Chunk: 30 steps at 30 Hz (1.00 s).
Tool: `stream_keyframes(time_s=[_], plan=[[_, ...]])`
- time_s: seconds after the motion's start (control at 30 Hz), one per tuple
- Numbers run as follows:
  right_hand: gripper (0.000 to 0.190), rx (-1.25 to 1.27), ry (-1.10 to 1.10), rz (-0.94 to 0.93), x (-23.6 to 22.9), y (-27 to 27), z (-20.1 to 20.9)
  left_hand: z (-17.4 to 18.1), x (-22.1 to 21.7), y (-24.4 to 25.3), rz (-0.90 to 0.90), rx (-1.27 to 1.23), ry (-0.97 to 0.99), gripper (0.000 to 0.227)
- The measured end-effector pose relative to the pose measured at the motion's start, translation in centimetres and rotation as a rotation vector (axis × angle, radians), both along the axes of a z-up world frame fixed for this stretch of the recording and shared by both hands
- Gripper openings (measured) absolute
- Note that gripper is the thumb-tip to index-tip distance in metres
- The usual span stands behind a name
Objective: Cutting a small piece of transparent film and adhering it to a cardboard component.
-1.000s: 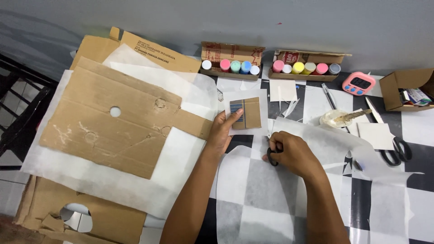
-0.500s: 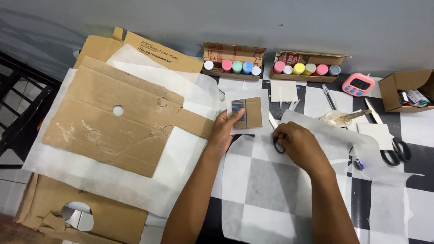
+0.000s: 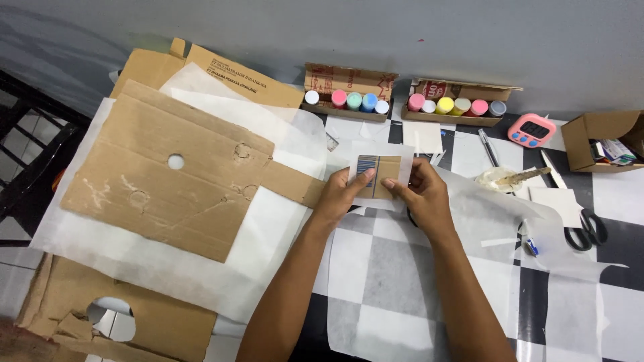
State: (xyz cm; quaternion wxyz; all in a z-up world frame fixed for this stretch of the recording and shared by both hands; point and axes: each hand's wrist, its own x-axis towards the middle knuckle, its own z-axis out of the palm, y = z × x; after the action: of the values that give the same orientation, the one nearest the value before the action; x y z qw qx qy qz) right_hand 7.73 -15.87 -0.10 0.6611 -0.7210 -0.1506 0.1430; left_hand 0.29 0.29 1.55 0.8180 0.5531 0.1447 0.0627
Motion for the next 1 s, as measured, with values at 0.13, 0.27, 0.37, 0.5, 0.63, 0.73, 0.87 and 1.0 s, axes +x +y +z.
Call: stream_keyframes(time_s=[0.13,0.27,0.37,0.5,0.63,0.73,0.87,1.0], plan=[[0.039,0.055,0.015,0.013,0.6,-0.4,-0.9,2.1,-0.4,-0.1,-0.029,0.038,0.009,0.028],[0.040,0.083,0.038,0.030,0.8,-0.4,-1.3,2.2,-0.5,-0.1,-0.038,0.061,0.007,0.031],[0.038,0.078,0.058,0.038,0.8,-0.3,-1.1,2.7,-0.5,-0.1,-0.039,0.081,0.015,0.032],[0.036,0.072,0.057,0.042,0.5,-0.4,-0.2,0.9,-0.5,0.2,-0.067,0.083,0.035,0.030],[0.036,0.070,0.040,0.050,0.7,-0.6,-0.4,0.7,-0.3,0.4,-0.095,0.117,0.021,0.025],[0.035,0.061,0.030,0.052,0.6,-0.6,-0.6,0.7,-0.2,0.3,-0.073,0.084,0.023,0.021],[0.029,0.072,0.029,0.050,0.4,-1.0,-0.8,0.0,-0.2,0.4,-0.090,0.041,0.017,0.022],[0.028,0.099,0.020,0.055,0.7,-1.2,-1.7,0.0,-0.2,0.4,-0.103,0.018,0.001,0.022]])
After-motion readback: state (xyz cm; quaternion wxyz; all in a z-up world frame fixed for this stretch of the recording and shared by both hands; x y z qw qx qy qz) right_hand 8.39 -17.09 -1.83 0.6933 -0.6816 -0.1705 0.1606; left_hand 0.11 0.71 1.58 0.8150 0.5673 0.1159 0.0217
